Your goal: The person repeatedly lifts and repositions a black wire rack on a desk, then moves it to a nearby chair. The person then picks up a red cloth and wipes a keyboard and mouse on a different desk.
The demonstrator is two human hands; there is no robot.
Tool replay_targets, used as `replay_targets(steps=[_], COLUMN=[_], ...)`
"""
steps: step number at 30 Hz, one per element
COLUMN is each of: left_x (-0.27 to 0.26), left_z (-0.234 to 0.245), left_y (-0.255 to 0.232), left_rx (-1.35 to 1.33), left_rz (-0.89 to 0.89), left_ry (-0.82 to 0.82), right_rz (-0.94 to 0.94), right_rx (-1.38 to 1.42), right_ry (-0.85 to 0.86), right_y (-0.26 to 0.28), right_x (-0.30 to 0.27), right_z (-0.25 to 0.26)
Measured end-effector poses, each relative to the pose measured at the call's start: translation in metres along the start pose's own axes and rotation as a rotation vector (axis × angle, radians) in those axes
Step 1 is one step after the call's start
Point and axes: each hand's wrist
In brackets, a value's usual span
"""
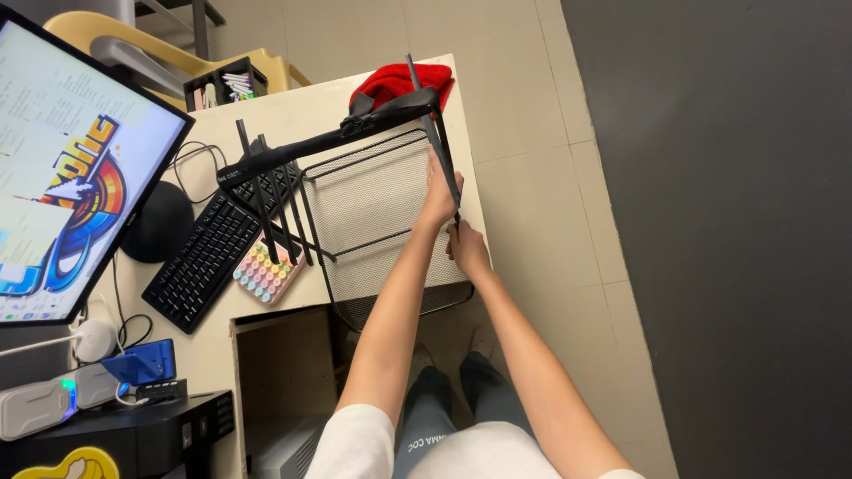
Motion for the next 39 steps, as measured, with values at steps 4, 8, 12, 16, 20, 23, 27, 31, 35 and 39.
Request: replay_targets(steps=[4, 8, 12, 16, 20, 23, 27, 31, 35, 39], left_x=[-0.009, -0.008, -0.009, -0.011, -0.009, -0.012, -0.008, -0.007, -0.034, -0.11], left_z=[0.007, 0.008, 0.013, 0.014, 0.014, 0.019, 0.015, 0.023, 0.051, 0.097], left_y=[-0.035, -0.033, -0.052, -0.043, -0.047, -0.07, -0.042, -0.013, -0.023, -0.071], left_rx=[-0.012, 0.062, 0.055, 0.057, 0.089, 0.06, -0.019, -0.055, -0.015, -0.186], left_rz=[0.106, 0.067, 0.081, 0.057, 0.064, 0.097, 0.066, -0.074, -0.032, 0.005], left_ry=[-0.013, 0.026, 0.035, 0.044, 0.053, 0.067, 0.043, 0.091, 0.185, 0.067], right_rz=[-0.04, 0.046, 0.095, 0.147, 0.135, 0.159, 0.151, 0.032, 0.07, 0.268], right_rx=[-0.025, -0.007, -0.019, -0.096, -0.04, -0.068, -0.031, 0.019, -0.015, -0.251], right_ry=[0.035, -0.07, -0.145, -0.212, -0.191, -0.221, -0.203, -0.057, -0.083, -0.298], right_y=[0.008, -0.003, -0.012, -0.015, -0.013, -0.022, -0.009, 0.001, -0.011, 0.006], right_x=[-0.015, -0.015, -0.018, -0.022, -0.024, -0.02, -0.024, -0.028, -0.041, -0.082], right_z=[0.005, -0.003, -0.009, -0.013, -0.008, -0.017, -0.003, 0.011, 0.01, 0.023])
Point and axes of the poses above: each hand's wrist, its own x-axis towards the middle knuckle, its own z-axis out of the back of the hand, y = z × x, and after that the axes turned 13 degrees about -x, right-handed
